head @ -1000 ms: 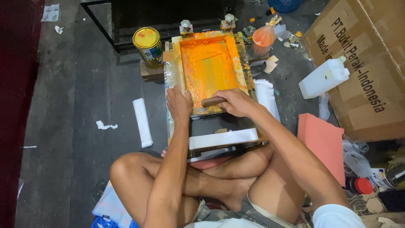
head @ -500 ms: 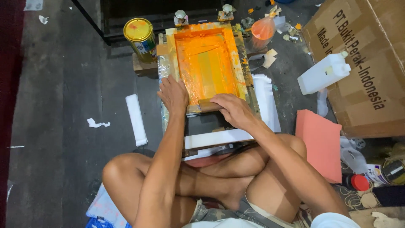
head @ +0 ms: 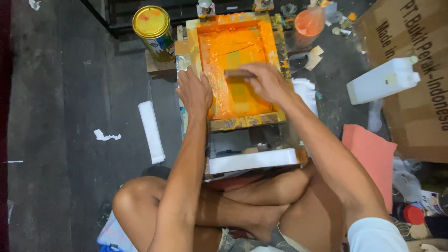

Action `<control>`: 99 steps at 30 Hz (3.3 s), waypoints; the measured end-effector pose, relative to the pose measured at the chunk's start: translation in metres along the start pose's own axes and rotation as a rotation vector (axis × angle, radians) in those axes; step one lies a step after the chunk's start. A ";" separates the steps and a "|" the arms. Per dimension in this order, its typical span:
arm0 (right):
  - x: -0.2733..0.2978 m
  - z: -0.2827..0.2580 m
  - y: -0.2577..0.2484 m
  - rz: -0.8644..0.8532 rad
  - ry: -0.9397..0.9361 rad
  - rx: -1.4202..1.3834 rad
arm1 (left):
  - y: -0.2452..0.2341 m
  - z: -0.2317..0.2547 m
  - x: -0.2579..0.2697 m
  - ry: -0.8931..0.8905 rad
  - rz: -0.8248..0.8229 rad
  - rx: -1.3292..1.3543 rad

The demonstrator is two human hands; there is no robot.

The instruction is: The person sits cross-legged on the floor and places a white rectangular sheet into a wooden screen printing frame. They then use a squeegee to spread orange ink across the screen mesh, repeatedly pulling the ink through the frame to coat the sheet underneath.

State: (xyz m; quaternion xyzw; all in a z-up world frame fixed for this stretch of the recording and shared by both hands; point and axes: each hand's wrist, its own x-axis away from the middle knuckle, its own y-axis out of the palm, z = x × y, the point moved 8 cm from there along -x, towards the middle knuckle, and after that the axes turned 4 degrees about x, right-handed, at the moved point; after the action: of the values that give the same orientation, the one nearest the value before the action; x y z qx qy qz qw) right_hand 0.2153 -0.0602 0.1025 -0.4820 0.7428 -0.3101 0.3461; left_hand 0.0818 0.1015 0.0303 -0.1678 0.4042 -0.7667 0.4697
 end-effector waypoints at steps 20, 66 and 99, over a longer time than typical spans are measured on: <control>0.032 -0.012 0.026 -0.074 0.030 0.009 | 0.007 -0.008 0.013 -0.010 -0.022 -0.007; 0.045 -0.032 -0.010 -0.142 0.232 -0.110 | 0.005 -0.019 0.022 -0.021 0.009 0.040; 0.066 -0.045 0.014 -0.206 0.165 -0.048 | -0.004 -0.014 0.040 0.029 -0.021 0.005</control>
State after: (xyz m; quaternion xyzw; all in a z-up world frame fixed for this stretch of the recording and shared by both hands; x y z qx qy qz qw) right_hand 0.1524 -0.1113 0.1031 -0.5368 0.7225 -0.3646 0.2384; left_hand 0.0505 0.0751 0.0195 -0.1597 0.4072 -0.7750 0.4561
